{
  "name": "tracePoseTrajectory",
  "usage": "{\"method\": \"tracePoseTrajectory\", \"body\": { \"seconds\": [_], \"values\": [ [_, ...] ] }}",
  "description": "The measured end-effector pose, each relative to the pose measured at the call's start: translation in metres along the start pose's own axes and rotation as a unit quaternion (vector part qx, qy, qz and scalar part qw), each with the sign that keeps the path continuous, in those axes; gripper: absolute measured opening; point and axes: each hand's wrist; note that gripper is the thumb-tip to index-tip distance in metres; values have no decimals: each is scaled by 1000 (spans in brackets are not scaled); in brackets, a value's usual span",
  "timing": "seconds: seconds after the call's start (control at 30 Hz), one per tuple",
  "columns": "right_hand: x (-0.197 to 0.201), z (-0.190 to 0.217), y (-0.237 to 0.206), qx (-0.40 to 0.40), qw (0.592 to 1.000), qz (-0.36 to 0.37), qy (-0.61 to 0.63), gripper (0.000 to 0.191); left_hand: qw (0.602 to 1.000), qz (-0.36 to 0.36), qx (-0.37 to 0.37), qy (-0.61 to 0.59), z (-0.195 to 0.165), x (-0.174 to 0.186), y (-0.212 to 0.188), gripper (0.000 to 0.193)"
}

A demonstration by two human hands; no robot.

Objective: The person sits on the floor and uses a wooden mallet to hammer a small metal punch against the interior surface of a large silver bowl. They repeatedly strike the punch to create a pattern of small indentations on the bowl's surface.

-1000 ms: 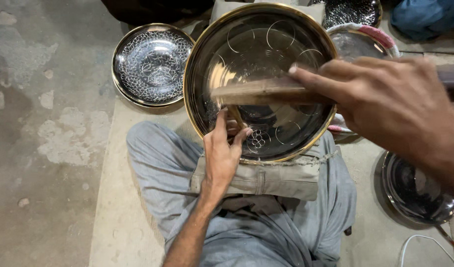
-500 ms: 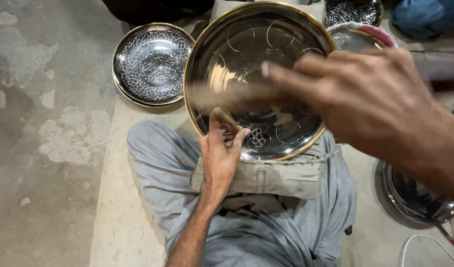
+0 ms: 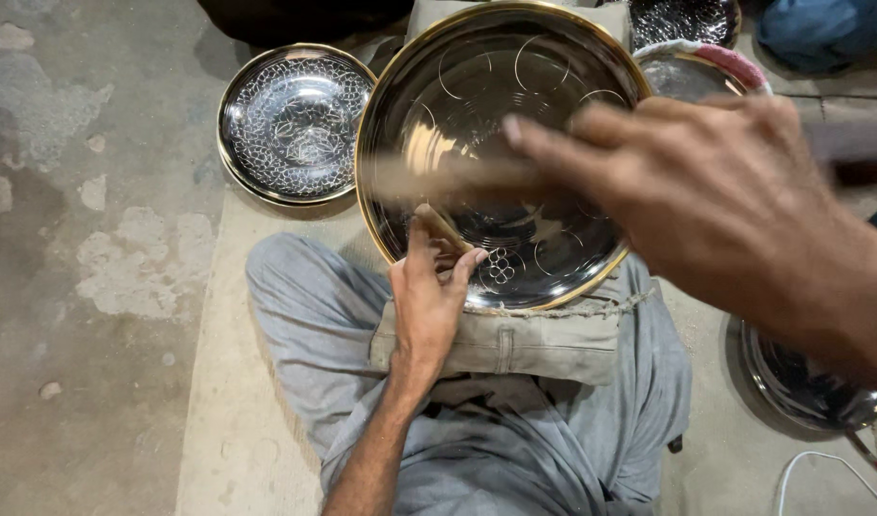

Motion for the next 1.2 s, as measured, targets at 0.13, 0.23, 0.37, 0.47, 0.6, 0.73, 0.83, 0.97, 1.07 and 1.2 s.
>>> {"method": "tracePoseTrajectory", "body": {
  "seconds": [0.13, 0.23, 0.37, 0.47, 0.6, 0.73, 0.83, 0.97, 1.07, 1.2],
  "values": [
    [-7, -4, -6, -37, 998, 45, 0, 55, 999, 23, 30, -3, -1, 0, 1, 49],
    [-14, -5, -10, -60, 998, 26, 12, 68, 999, 30, 20, -2, 1, 0, 3, 52],
    [-23, -12, -18, -66, 997, 6, -27, 70, 999, 45, 13, 0, 3, -3, 7, 50],
    [-28, -18, -25, -69, 995, 67, -4, 72, 998, 69, 8, 8, 3, -3, 8, 48],
    [-33, -18, -36, -86, 995, 38, 14, 77, 997, 70, -1, 14, 3, -2, 9, 49],
    [-40, -14, -50, -182, 976, 74, 98, 71, 993, 114, -29, 11, 5, -1, 14, 48],
    [-45, -13, -67, -150, 988, 40, 24, 67, 986, 128, -102, 32, 5, 2, 17, 50],
    [-61, -4, -91, -220, 963, 118, 103, 66, 972, 163, -145, 82, 2, 8, 22, 53],
    [-76, 13, -110, -284, 944, 45, 161, 70, 964, 224, -133, 49, -1, 10, 31, 50],
    [-94, 39, -135, -314, 890, -138, 301, 74, 937, 296, -182, 39, -4, 14, 44, 45]
  ]
}}
Point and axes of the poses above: each hand's wrist, its own y-axis towards the middle knuckle, its own x-axis out of the back of the hand, z = x × y
